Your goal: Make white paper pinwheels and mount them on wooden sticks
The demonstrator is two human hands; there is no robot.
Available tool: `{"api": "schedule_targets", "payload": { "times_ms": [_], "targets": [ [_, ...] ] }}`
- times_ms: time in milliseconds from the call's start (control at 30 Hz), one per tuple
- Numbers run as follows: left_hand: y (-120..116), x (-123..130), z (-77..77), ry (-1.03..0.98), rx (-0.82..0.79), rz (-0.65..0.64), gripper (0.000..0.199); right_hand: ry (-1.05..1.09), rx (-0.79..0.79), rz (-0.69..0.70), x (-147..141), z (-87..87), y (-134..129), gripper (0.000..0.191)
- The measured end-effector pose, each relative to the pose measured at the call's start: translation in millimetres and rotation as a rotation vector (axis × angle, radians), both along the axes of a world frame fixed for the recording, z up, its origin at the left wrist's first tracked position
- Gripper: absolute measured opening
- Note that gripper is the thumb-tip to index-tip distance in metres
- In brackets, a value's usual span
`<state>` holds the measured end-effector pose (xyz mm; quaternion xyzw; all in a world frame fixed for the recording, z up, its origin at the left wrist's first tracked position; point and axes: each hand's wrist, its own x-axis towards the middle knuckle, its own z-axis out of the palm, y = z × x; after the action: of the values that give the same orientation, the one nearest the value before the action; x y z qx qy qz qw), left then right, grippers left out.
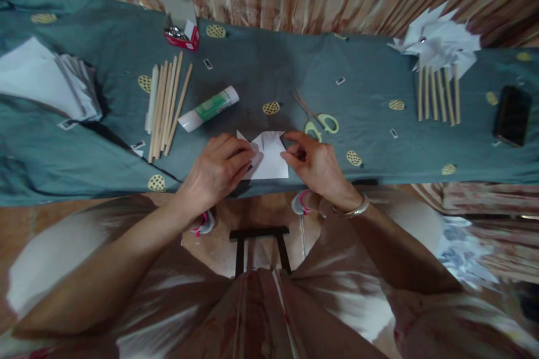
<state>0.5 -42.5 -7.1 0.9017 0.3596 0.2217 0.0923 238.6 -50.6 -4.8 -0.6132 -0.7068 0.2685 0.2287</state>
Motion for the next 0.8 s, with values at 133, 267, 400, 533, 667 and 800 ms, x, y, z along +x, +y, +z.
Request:
{"api": "schedule_targets", "payload": {
  "times_ms": [133,267,400,533,667,800],
  "targets": [
    [-12,8,1.2,0.010,0.003,-0.100,0.020,0.002,-0.003,-0.043,-2,2.5,-4,0.032],
    [-18,12,-3.0,0.062,0.016,-0.153,0.019,-0.014,-0.011,-0.052,-3,2.3,-7,0.027],
    [-19,14,-8.2,0.089,0.021,-0.160,0.019,-0.058,0.040,-0.038,-1,2.5,-11,0.016],
    [-20,14,-9.7,0.080,0.005,-0.156,0.018,-0.143,0.124,0.075,3,8.6,-18,0.016],
    [-21,15,-8.2,0.074,-0.003,-0.158,0.019,-0.130,0.245,0.232,8,12.4,-21,0.016],
    [-21,13,-7.3,0.067,0.018,-0.168,0.019,-0.076,0.262,0.452,9,10.5,-22,0.023]
  ]
}}
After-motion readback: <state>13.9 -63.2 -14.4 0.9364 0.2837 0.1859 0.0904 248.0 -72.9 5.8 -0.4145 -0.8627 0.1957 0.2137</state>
